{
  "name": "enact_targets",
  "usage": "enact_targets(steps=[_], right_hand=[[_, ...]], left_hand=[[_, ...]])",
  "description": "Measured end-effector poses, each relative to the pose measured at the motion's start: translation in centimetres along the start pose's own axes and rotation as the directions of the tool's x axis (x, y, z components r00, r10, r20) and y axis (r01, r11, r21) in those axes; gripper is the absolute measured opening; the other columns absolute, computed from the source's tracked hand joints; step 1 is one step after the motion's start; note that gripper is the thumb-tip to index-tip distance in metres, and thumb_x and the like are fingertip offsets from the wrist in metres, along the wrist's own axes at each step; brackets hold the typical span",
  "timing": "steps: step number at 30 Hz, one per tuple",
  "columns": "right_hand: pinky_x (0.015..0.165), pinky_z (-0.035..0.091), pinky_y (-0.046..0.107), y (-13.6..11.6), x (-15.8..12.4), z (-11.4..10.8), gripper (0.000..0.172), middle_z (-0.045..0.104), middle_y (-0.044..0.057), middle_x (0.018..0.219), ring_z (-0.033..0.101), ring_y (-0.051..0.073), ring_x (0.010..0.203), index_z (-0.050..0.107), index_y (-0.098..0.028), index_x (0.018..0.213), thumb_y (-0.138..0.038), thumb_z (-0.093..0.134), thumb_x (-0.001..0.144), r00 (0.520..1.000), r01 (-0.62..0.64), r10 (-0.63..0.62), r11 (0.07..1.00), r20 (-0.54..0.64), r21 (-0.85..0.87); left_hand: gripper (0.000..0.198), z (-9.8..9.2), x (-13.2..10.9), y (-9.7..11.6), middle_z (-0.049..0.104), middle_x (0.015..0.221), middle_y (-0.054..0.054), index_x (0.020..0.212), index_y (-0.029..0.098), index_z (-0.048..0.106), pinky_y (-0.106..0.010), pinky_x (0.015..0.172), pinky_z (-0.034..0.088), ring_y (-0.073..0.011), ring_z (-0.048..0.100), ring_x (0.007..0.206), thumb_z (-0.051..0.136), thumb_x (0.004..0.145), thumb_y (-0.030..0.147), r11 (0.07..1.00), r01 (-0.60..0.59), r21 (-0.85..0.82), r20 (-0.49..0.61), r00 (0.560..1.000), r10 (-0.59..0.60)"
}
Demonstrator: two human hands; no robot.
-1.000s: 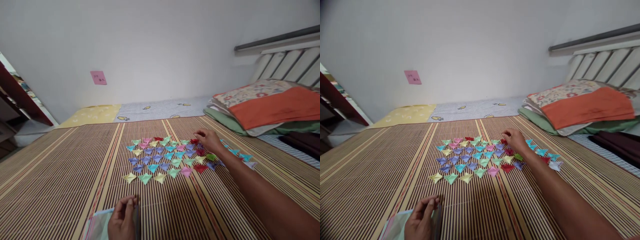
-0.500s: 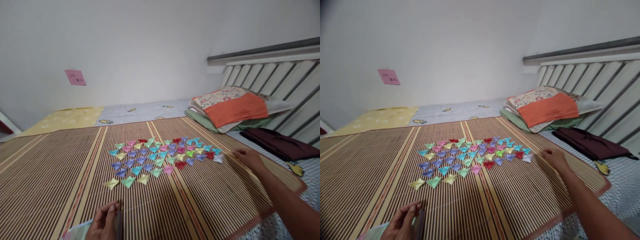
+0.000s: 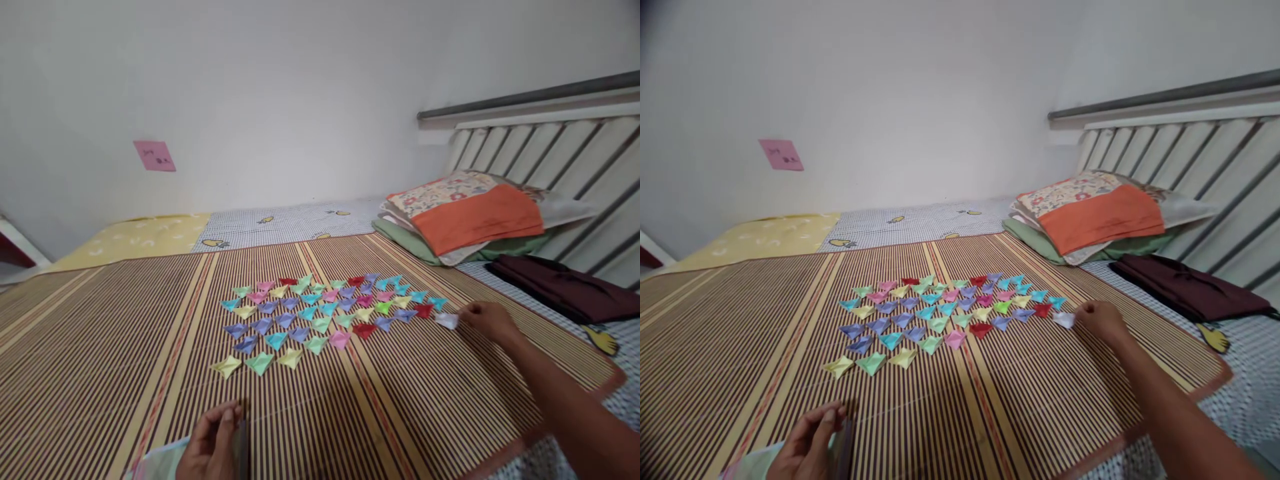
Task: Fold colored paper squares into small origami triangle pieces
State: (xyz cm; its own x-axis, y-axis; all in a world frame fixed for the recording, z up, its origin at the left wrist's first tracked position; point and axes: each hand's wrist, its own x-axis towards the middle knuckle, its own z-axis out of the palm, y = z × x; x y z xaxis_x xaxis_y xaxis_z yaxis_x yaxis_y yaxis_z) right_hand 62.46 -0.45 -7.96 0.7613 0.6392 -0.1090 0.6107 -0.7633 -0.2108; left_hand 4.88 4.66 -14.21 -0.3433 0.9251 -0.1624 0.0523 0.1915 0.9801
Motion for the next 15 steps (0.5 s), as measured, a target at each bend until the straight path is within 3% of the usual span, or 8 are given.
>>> enact_targets(steps=[5, 10, 13, 15], right_hand=[[0.086, 0.059, 0.036, 0.6, 0.8, -0.9, 0.019, 0.069, 0.007, 0.122, 0.069, 0.02, 0.103, 0.069, -0.023, 0.116, -0.032, 0.065, 0.101, 1.0, 0.01, -0.009, 0.999, 0.008, -0.046], [0.085, 0.059, 0.037, 0.7, 1.4, 0.4, 0.022, 0.069, 0.007, 0.122, 0.069, 0.021, 0.103, 0.068, -0.022, 0.119, -0.033, 0.066, 0.1, 0.999, 0.006, -0.007, 1.0, -0.048, -0.022], [0.083, 0.06, 0.035, 0.8, 1.2, 1.4, 0.022, 0.069, 0.007, 0.122, 0.07, 0.021, 0.102, 0.068, -0.023, 0.119, -0.032, 0.067, 0.099, 0.992, 0.04, -0.036, 0.999, -0.121, 0.026], [0.081, 0.06, 0.033, 0.9, 0.7, 1.7, 0.019, 0.069, 0.007, 0.121, 0.07, 0.019, 0.099, 0.068, -0.024, 0.117, -0.031, 0.066, 0.1, 0.965, 0.091, -0.069, 0.993, -0.253, 0.075]], left_hand=[[0.051, 0.0, -0.4, 0.2, 0.081, 0.095, -0.01, 0.087, 0.02, 0.073, -0.046, 0.097, 0.053, -0.0344, 0.073, 0.102, 0.078, 0.061, 0.063, 1.0, -0.007, -0.008, 0.005, 1.0, 0.007], [0.049, 0.0, -0.2, -0.1, 0.081, 0.095, -0.01, 0.088, 0.02, 0.073, -0.046, 0.099, 0.053, -0.0345, 0.073, 0.102, 0.079, 0.061, 0.061, 1.0, -0.003, -0.027, 0.006, 1.0, 0.003], [0.048, 0.0, -0.2, -0.1, 0.081, 0.095, -0.009, 0.087, 0.021, 0.073, -0.045, 0.098, 0.054, -0.0337, 0.074, 0.102, 0.079, 0.061, 0.061, 0.999, -0.006, -0.038, 0.007, 1.0, 0.006], [0.049, 0.1, -0.2, 0.2, 0.081, 0.095, -0.01, 0.087, 0.02, 0.073, -0.044, 0.097, 0.055, -0.0342, 0.074, 0.102, 0.079, 0.06, 0.061, 0.999, 0.002, -0.042, 0.009, 1.0, -0.001]])
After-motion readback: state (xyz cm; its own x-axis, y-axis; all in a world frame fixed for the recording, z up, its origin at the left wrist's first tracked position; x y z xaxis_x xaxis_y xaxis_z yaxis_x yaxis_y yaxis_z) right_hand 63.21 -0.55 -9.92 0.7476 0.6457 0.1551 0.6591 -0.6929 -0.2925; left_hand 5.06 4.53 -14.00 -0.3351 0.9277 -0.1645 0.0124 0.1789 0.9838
